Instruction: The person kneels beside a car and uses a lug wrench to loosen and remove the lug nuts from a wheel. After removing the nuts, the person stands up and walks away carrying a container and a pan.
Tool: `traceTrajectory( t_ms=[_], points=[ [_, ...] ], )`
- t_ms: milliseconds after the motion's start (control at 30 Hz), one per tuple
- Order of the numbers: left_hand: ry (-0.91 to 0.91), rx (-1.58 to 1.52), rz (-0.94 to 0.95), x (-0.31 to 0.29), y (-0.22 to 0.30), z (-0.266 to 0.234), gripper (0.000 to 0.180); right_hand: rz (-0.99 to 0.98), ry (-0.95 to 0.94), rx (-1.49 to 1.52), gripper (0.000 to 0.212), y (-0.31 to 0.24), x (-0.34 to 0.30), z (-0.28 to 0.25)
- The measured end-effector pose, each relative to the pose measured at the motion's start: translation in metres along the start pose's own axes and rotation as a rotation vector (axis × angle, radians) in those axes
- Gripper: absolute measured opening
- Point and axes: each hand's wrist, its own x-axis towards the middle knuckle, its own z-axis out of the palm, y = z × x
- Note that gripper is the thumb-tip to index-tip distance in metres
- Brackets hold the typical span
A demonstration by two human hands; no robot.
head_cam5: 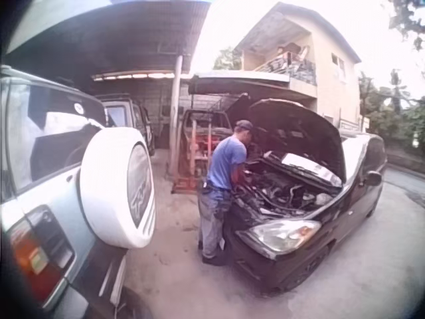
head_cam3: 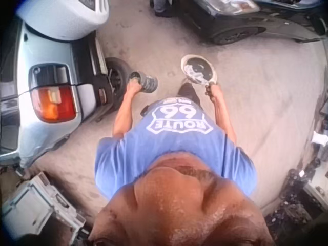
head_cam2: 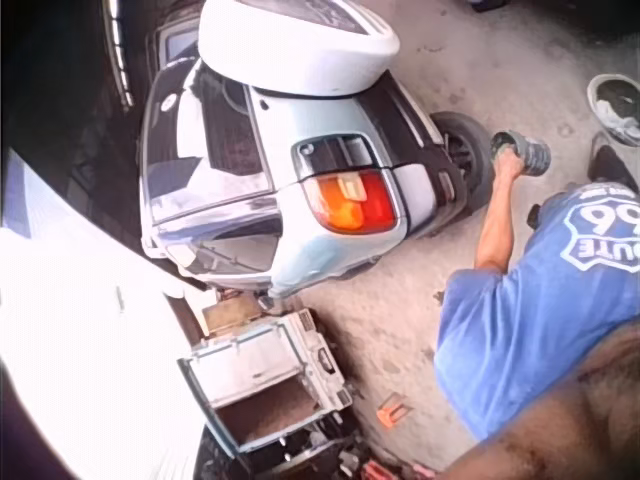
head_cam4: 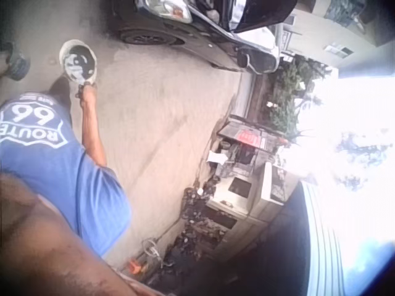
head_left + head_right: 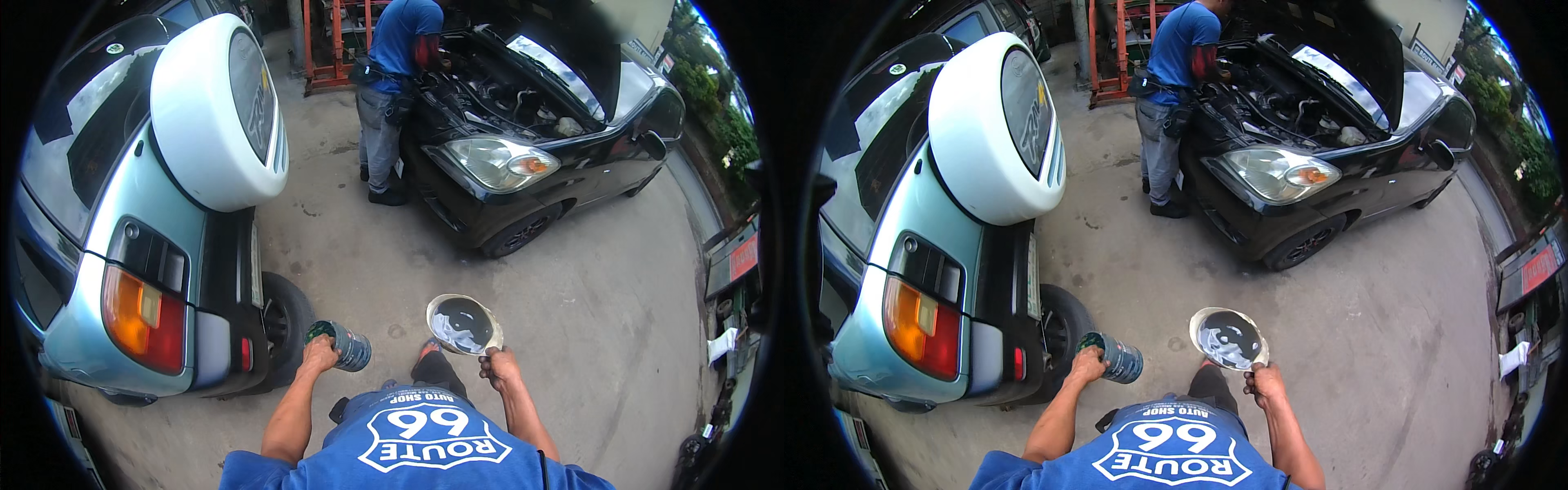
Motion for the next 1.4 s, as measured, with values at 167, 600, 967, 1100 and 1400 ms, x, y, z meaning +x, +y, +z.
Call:
traceTrajectory(
  t_ms=[167, 600, 967, 1100, 1400],
  points=[
    [0.118, -0.013, 0.017, 0.159, 0.055, -0.084, 0.035, 0.040, -0.137, -0.103, 0.019, -0.110, 0.142, 0.082],
    [0.266, -0.321, -0.169, 0.540, 0.094, -0.287, 0.037, 0.104, -0.360, -0.334, 0.015, -0.401, 0.424, 0.387],
    [0.249, -0.369, -0.420, 0.859, 0.054, -0.511, 0.035, 0.026, -0.448, -0.253, 0.012, -0.574, 0.604, 0.718],
    [0.326, -0.339, -0.447, 0.958, 0.018, -0.563, 0.039, 0.021, -0.424, -0.260, 0.013, -0.622, 0.670, 0.813],
    [0.440, -0.559, -0.629, 1.132, -0.058, -0.738, 0.044, 0.052, -0.294, -0.280, 0.017, -0.731, 0.753, 0.951]
  ],
)
